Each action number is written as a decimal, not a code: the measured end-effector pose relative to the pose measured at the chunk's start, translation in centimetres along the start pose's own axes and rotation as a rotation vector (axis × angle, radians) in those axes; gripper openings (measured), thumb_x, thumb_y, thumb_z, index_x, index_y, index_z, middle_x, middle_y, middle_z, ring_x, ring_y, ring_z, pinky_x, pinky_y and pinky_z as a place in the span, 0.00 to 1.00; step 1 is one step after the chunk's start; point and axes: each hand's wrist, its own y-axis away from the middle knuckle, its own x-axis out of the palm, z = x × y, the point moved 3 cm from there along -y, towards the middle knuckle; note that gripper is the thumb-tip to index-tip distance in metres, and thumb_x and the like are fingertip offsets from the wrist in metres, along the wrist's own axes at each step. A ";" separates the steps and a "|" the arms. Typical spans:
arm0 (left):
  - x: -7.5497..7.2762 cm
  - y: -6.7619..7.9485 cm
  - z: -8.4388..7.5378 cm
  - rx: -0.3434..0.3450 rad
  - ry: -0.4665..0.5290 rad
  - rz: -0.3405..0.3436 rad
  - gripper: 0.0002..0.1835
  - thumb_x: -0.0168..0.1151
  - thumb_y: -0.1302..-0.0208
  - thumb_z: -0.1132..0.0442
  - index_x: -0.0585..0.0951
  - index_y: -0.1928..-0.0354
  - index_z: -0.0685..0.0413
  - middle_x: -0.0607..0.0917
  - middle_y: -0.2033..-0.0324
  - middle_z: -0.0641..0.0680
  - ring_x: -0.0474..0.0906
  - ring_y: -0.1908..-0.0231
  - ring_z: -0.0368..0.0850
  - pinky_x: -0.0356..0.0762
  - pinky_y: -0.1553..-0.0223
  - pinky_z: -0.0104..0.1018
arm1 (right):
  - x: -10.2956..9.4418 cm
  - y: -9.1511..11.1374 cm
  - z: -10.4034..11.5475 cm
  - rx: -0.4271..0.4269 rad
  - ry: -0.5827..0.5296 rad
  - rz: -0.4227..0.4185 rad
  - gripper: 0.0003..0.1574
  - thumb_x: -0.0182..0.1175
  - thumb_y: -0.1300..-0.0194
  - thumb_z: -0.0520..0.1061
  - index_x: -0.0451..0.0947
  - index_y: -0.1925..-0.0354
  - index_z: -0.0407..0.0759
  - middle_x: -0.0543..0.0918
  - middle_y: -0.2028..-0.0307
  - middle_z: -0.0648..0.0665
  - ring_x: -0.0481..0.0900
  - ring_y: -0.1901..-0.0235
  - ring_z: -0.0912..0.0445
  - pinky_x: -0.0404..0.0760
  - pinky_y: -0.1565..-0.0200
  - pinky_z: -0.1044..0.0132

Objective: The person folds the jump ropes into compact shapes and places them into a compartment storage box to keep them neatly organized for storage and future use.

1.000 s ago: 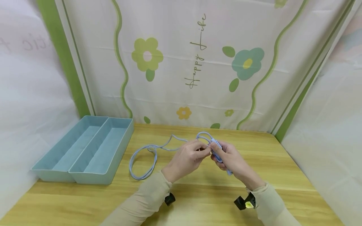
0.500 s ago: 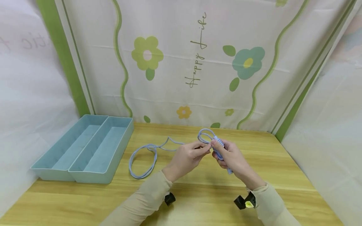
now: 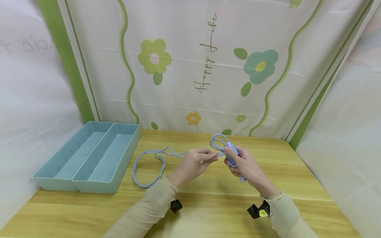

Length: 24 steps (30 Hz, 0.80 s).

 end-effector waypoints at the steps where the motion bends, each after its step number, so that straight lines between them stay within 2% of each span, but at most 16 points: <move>1: 0.0 0.0 0.1 -0.004 0.025 0.003 0.11 0.68 0.37 0.70 0.87 0.52 0.62 0.85 0.67 0.53 0.74 0.76 0.34 0.70 0.73 0.18 | 0.0 0.0 0.1 -0.007 -0.002 0.005 0.27 0.50 0.23 0.56 0.70 0.60 0.31 0.71 0.78 0.40 0.60 0.89 0.60 0.59 0.87 0.72; 4: -0.2 -0.1 0.4 -0.057 0.120 0.022 0.11 0.66 0.36 0.69 0.86 0.52 0.62 0.84 0.67 0.52 0.74 0.76 0.34 0.72 0.74 0.21 | -0.2 0.0 0.3 -0.025 -0.001 0.018 0.26 0.49 0.22 0.55 0.70 0.61 0.32 0.72 0.78 0.40 0.60 0.89 0.60 0.60 0.87 0.71; 9: -0.1 0.3 1.0 -0.293 0.359 0.078 0.12 0.62 0.31 0.62 0.87 0.51 0.58 0.84 0.66 0.49 0.70 0.76 0.37 0.70 0.76 0.30 | -0.6 0.2 0.7 -0.055 0.018 0.010 0.24 0.48 0.22 0.54 0.70 0.60 0.33 0.71 0.77 0.40 0.60 0.88 0.61 0.60 0.88 0.70; 11: -0.1 0.4 1.2 -0.351 0.417 0.085 0.12 0.62 0.30 0.61 0.87 0.51 0.57 0.85 0.65 0.48 0.71 0.74 0.39 0.71 0.75 0.34 | -0.7 0.2 0.8 -0.064 0.038 0.001 0.24 0.48 0.22 0.55 0.70 0.60 0.33 0.71 0.77 0.38 0.60 0.88 0.60 0.60 0.88 0.70; 16: -0.1 0.4 1.1 -0.372 0.460 0.115 0.12 0.62 0.31 0.60 0.87 0.52 0.56 0.85 0.65 0.46 0.77 0.70 0.42 0.75 0.71 0.36 | -0.7 0.2 1.0 -0.077 0.078 -0.012 0.25 0.50 0.23 0.56 0.70 0.61 0.34 0.71 0.77 0.35 0.60 0.88 0.59 0.60 0.88 0.69; 22: 0.1 0.3 1.4 -0.445 0.613 0.164 0.10 0.61 0.30 0.63 0.88 0.53 0.56 0.83 0.73 0.50 0.77 0.75 0.49 0.65 0.79 0.33 | -0.8 0.2 1.0 -0.088 0.094 -0.005 0.24 0.50 0.22 0.55 0.70 0.61 0.34 0.70 0.77 0.31 0.60 0.88 0.58 0.61 0.89 0.69; 24: 0.1 0.2 1.3 -0.486 0.663 0.173 0.10 0.61 0.30 0.65 0.88 0.53 0.58 0.83 0.72 0.54 0.77 0.74 0.50 0.70 0.77 0.35 | -0.8 0.2 0.9 -0.092 0.099 0.004 0.23 0.49 0.22 0.55 0.71 0.61 0.34 0.70 0.77 0.31 0.60 0.88 0.58 0.61 0.89 0.68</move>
